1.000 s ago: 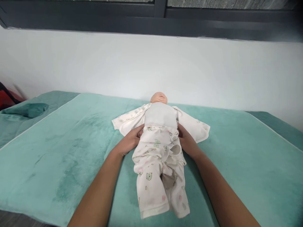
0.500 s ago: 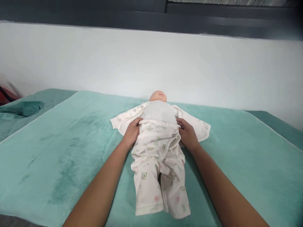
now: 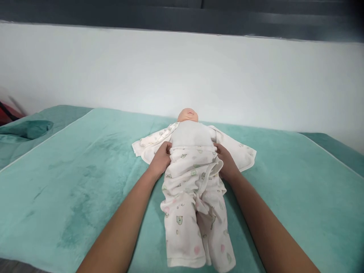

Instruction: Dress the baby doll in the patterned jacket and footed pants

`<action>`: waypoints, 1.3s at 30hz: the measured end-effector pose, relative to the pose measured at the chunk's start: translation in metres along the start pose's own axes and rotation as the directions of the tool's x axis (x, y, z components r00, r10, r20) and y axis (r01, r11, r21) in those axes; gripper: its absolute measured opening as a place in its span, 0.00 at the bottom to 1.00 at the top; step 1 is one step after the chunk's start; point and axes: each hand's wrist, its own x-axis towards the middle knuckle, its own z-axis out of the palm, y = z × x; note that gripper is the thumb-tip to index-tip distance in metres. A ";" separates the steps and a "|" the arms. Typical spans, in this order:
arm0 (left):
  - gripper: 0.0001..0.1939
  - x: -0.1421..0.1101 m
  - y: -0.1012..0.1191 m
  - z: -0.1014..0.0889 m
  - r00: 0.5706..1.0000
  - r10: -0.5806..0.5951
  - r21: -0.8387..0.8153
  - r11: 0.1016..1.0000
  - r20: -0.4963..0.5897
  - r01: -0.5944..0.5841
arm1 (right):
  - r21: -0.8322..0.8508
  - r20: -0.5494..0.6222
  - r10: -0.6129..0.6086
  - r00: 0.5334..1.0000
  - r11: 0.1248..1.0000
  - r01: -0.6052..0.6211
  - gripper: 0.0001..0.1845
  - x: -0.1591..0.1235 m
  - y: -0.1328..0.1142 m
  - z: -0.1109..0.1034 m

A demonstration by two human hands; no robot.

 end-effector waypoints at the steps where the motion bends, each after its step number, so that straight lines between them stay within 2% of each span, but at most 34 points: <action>1: 0.15 -0.001 0.002 0.000 1.000 -0.009 0.034 0.999 0.026 0.008 | 0.007 0.056 -0.006 0.998 1.000 0.006 0.18 -0.001 -0.002 -0.001; 4: 0.14 -0.004 0.008 0.002 0.983 -0.078 -0.028 0.996 0.168 0.083 | 0.040 0.226 -0.026 0.974 0.999 0.017 0.17 -0.004 -0.008 -0.001; 6: 0.14 -0.006 0.011 0.004 0.972 -0.097 -0.124 0.984 0.214 0.125 | 0.009 0.271 -0.068 0.960 0.998 0.068 0.17 -0.004 -0.010 0.000; 10: 0.17 -0.008 0.013 0.008 0.979 -0.122 -0.312 0.935 0.161 0.168 | -0.170 0.241 -0.196 0.950 0.956 0.241 0.18 -0.001 -0.010 0.000; 13: 0.16 -0.008 0.012 0.010 0.980 -0.131 -0.375 0.910 0.147 0.178 | -0.296 0.178 -0.180 0.967 0.928 0.227 0.16 0.004 -0.007 0.000; 15: 0.15 -0.008 0.011 0.009 0.990 -0.094 -0.335 0.934 0.106 0.124 | -0.351 0.129 -0.173 0.976 0.913 0.208 0.14 0.008 -0.005 -0.001; 17: 0.16 -0.008 0.009 0.006 0.999 -0.043 -0.239 0.970 -0.010 0.039 | -0.370 0.058 -0.177 0.982 0.910 0.186 0.16 0.011 -0.001 -0.003; 19: 0.17 -0.008 0.006 0.002 0.990 0.009 -0.129 0.991 -0.143 -0.027 | -0.331 0.003 -0.175 0.985 0.929 0.166 0.19 0.011 0.001 -0.005; 21: 0.15 -0.009 0.006 -0.003 0.977 0.058 -0.032 0.997 -0.205 -0.066 | -0.237 -0.016 -0.192 0.981 0.954 0.183 0.22 0.007 0.002 -0.006; 23: 0.10 -0.011 0.007 -0.007 0.979 0.092 0.045 0.995 -0.181 -0.086 | -0.140 -0.002 -0.239 0.971 0.962 0.236 0.21 -0.001 -0.001 -0.007; 25: 0.09 -0.013 0.010 -0.011 0.985 0.107 0.104 0.990 -0.138 -0.093 | -0.109 0.013 -0.286 0.958 0.952 0.285 0.16 -0.009 -0.008 -0.007; 30: 0.16 -0.015 0.017 -0.013 0.995 0.097 0.122 0.988 0.006 -0.097 | -0.235 0.137 -0.357 0.924 0.894 0.381 0.06 -0.014 -0.026 -0.011; 35: 0.13 -0.016 0.018 -0.015 0.984 0.115 0.124 0.983 0.140 -0.132 | -0.242 0.323 -0.418 0.849 0.831 0.501 0.10 -0.008 -0.026 -0.020; 39: 0.10 -0.014 0.014 -0.015 0.984 0.128 0.168 0.975 0.122 -0.147 | -0.342 0.359 -0.429 0.829 0.766 0.544 0.10 -0.011 -0.032 -0.016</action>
